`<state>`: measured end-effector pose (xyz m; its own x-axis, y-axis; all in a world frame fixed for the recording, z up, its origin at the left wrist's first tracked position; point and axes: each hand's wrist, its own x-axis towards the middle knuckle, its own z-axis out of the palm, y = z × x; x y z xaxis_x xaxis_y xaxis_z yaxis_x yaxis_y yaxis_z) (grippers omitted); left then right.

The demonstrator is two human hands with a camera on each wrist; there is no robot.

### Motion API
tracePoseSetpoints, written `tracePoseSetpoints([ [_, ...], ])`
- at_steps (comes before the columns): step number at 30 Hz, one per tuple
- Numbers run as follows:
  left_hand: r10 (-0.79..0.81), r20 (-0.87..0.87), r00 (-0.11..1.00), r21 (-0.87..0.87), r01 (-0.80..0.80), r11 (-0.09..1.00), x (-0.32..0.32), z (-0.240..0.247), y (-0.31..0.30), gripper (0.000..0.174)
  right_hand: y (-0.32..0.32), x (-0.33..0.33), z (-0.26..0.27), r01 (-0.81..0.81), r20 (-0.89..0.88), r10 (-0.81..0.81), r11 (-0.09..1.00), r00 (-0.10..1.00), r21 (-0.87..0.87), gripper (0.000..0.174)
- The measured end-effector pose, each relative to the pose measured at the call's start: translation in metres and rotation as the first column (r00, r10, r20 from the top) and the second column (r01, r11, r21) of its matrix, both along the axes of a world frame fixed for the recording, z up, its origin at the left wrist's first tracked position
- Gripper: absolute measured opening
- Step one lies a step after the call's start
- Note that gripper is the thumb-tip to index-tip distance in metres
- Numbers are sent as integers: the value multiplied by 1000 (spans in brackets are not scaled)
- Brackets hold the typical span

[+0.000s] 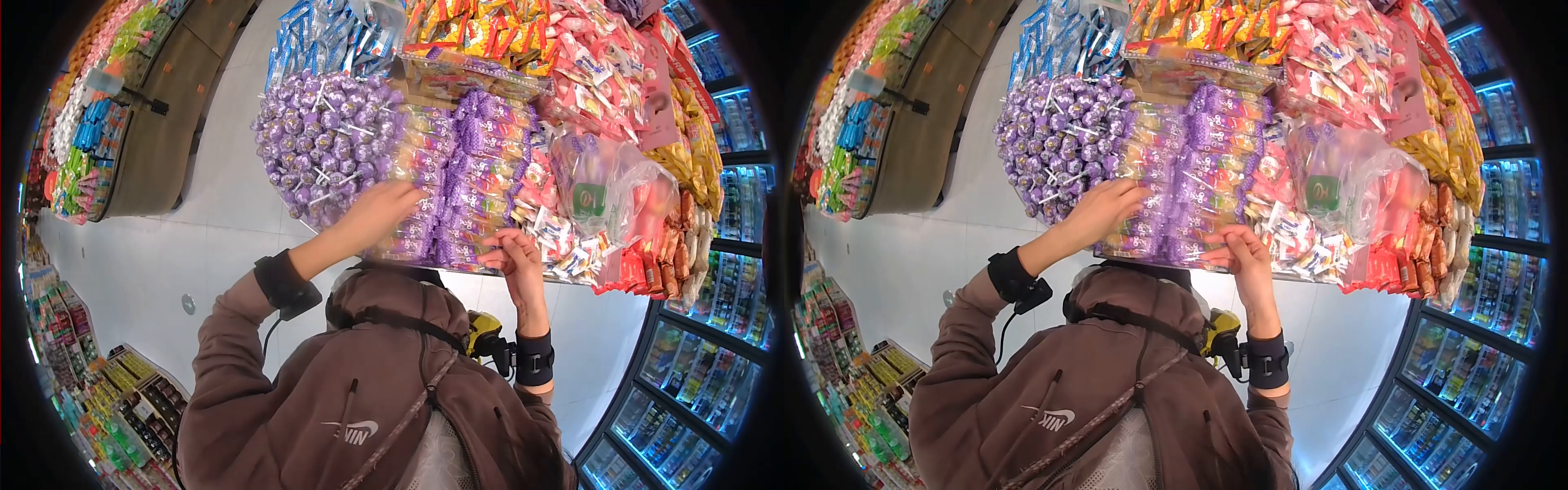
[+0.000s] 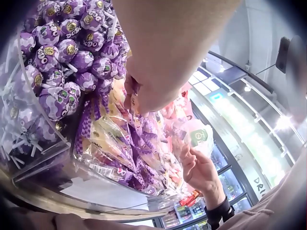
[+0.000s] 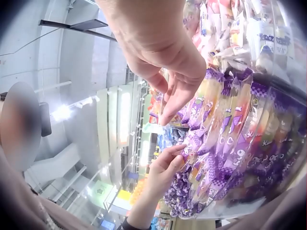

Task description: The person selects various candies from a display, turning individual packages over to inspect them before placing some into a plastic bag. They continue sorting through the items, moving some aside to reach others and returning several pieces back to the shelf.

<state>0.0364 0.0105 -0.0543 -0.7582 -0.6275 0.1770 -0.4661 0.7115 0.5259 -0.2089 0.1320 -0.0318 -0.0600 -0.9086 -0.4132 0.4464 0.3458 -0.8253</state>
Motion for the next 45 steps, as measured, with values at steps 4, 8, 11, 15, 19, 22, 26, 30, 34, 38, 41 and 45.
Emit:
tracePoseSetpoints([
  [4, -17, 10, 1000, -32, 17, 999, -2, -8, -1, 27, 1, 0, -1, -7, 3, 7, 1000, 1000, 7, 16],
  [8, -28, 33, 999, -78, 30, 996, -1, -10, 0, 27, 1, 0, -3, -12, -1, 12, 1000, 1000, -1, 17],
  [11, -28, 40, 999, -106, 33, 994, 0, -9, 1, 27, 1, 2, -3, -13, 4, 13, 1000, 1000, -12, 18],
  [15, -23, 42, 999, -113, 28, 993, 2, -9, 1, 28, 0, 4, -1, -12, 4, 12, 1000, 1000, -10, 18],
  [19, -17, 57, 998, -107, 23, 994, 1, -8, 1, 28, 0, 3, -1, -15, 13, 15, 1000, 1000, -11, 18],
  [22, -36, 27, 999, -165, 40, 985, -1, -6, 4, 27, 1, 3, 0, -9, 10, 9, 1000, 1000, -16, 18],
  [26, -107, 30, 994, -231, 111, 967, 0, -8, 5, 23, 1, 3, -1, -2, 4, 2, 1000, 1000, -12, 19],
  [30, -110, 37, 993, -259, 116, 959, 0, -10, 6, 22, 1, 3, 1, 6, 4, -6, 1000, 1000, -7, 19],
  [34, -119, 65, 991, -295, 133, 946, 0, -11, 7, 24, 0, 3, -1, 4, -2, -4, 1000, 1000, -6, 19],
  [38, -124, 52, 991, -304, 134, 943, 1, -17, 8, 25, 0, 5, -1, 1, 6, -1, 1000, 1000, -2, 18],
  [41, -127, 37, 991, -323, 133, 937, 2, -14, 8, 26, -2, 5, -3, -6, 18, 6, 1000, 1000, -5, 18],
  [45, -121, 63, 991, -315, 135, 940, 4, -11, 7, 25, -3, 4, -3, -17, 21, 17, 1000, 1000, -3, 18],
])
